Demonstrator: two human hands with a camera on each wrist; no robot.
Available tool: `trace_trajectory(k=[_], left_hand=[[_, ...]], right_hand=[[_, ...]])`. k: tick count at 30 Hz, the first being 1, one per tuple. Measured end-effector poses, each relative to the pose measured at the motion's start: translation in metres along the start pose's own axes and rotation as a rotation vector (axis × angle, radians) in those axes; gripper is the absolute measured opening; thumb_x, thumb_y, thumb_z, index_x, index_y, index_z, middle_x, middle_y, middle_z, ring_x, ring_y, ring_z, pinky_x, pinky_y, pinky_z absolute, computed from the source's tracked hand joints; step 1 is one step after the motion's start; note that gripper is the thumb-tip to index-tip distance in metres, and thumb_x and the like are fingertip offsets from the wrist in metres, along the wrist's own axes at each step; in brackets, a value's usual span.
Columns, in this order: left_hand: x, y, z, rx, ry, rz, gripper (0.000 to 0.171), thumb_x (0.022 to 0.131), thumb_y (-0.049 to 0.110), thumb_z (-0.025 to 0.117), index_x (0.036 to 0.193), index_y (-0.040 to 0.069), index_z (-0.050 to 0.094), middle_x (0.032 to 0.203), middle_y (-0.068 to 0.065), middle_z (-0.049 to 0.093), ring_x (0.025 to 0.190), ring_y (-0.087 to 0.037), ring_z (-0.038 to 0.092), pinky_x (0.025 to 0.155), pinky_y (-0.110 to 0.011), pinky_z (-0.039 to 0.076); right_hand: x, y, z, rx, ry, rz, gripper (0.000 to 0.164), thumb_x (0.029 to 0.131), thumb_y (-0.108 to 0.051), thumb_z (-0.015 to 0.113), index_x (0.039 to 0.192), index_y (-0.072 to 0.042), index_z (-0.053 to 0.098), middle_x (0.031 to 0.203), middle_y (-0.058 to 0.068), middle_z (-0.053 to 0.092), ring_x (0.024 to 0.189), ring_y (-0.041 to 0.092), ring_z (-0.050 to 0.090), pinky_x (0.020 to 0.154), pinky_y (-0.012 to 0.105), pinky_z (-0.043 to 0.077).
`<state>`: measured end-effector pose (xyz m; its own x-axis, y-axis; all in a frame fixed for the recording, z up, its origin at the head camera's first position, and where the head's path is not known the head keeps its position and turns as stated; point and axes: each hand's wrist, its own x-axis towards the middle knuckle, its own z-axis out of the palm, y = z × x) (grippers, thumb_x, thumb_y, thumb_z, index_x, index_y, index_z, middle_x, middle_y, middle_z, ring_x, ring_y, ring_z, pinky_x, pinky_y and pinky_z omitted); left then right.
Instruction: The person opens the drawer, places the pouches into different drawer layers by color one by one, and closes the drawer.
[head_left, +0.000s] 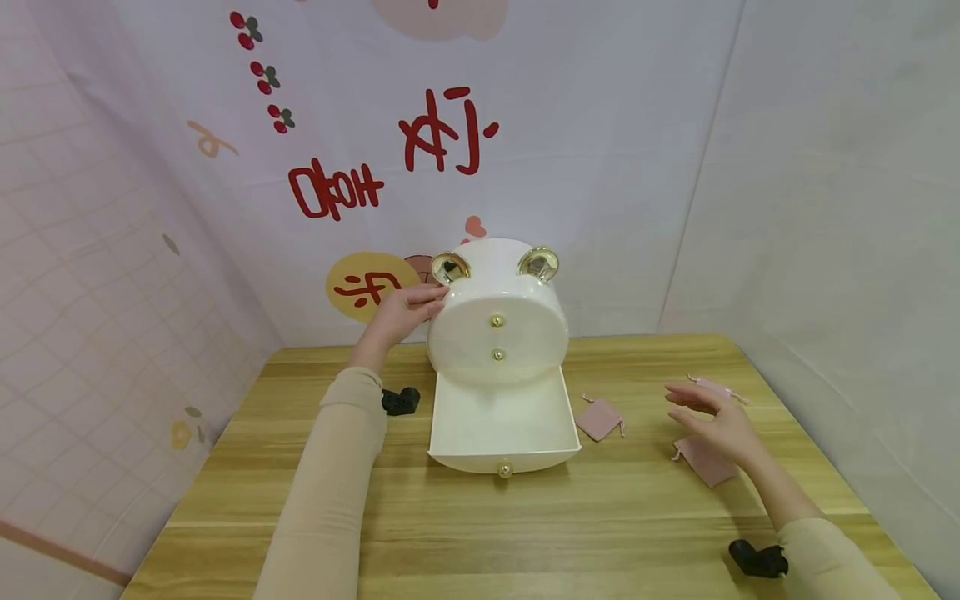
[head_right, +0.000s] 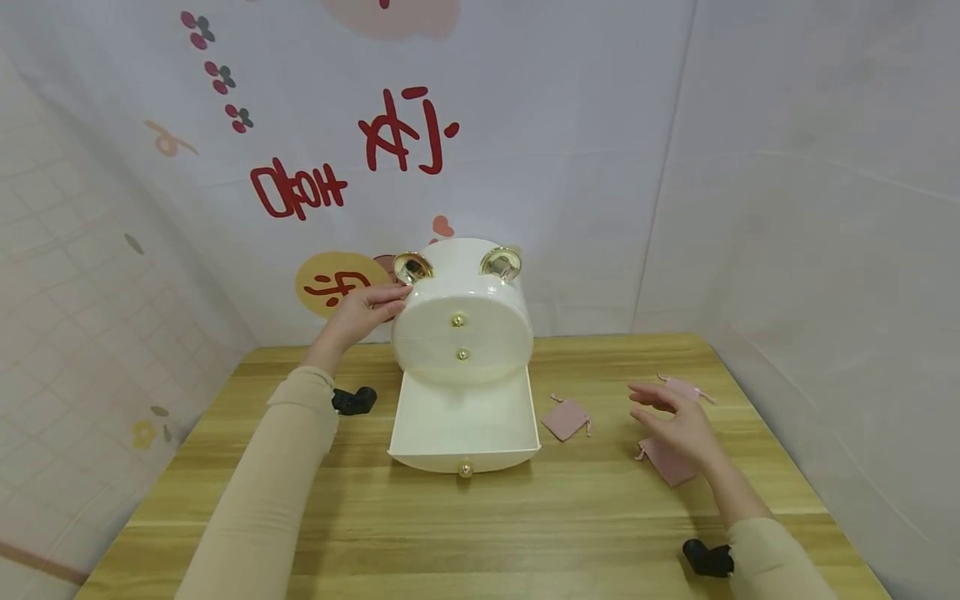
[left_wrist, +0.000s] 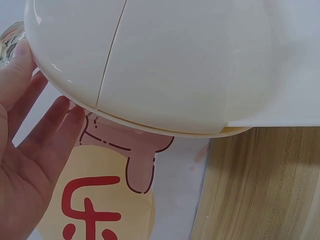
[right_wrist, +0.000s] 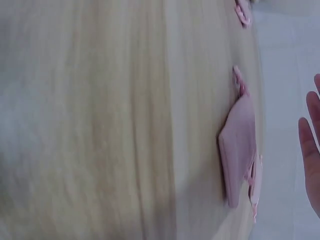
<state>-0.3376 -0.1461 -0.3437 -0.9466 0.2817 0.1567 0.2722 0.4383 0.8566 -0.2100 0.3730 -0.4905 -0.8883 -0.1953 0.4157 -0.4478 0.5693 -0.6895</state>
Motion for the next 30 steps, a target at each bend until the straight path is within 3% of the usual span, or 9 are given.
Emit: trace_trajectory(k=[10, 15, 24, 30], left_hand=[[-0.002, 0.002, -0.001, 0.002, -0.003, -0.01, 0.04, 0.096, 0.031, 0.067, 0.136, 0.025, 0.064, 0.148, -0.003, 0.048, 0.14, -0.022, 0.038, 0.105, -0.042, 0.044], [-0.002, 0.003, -0.001, 0.009, -0.003, -0.008, 0.04, 0.096, 0.031, 0.067, 0.136, 0.025, 0.064, 0.149, -0.003, 0.048, 0.141, -0.022, 0.036, 0.106, -0.042, 0.043], [-0.003, 0.003, -0.002, 0.029, 0.001, -0.002, 0.04, 0.096, 0.031, 0.067, 0.135, 0.026, 0.064, 0.147, -0.003, 0.049, 0.139, -0.021, 0.039, 0.106, -0.041, 0.043], [-0.003, 0.005, -0.002, 0.039, 0.008, -0.005, 0.04, 0.096, 0.031, 0.067, 0.136, 0.026, 0.064, 0.147, -0.003, 0.05, 0.14, -0.022, 0.037, 0.108, -0.042, 0.041]], right_hand=[[-0.011, 0.021, -0.017, -0.062, -0.13, -0.006, 0.036, 0.089, -0.006, 0.075, 0.123, 0.002, 0.067, 0.12, 0.017, 0.068, 0.112, -0.009, 0.052, 0.091, 0.007, 0.037], [-0.018, 0.032, -0.023, -0.037, -0.189, -0.01, 0.036, 0.088, -0.005, 0.075, 0.123, 0.002, 0.067, 0.12, 0.015, 0.068, 0.115, -0.011, 0.049, 0.092, 0.006, 0.034], [-0.024, 0.048, -0.029, 0.017, -0.285, -0.068, 0.033, 0.088, 0.003, 0.071, 0.12, 0.007, 0.066, 0.117, 0.014, 0.068, 0.112, -0.009, 0.051, 0.088, 0.01, 0.042], [-0.024, 0.054, -0.026, 0.043, -0.318, -0.087, 0.027, 0.088, 0.005, 0.07, 0.115, 0.003, 0.071, 0.112, 0.015, 0.067, 0.107, -0.003, 0.055, 0.086, 0.01, 0.043]])
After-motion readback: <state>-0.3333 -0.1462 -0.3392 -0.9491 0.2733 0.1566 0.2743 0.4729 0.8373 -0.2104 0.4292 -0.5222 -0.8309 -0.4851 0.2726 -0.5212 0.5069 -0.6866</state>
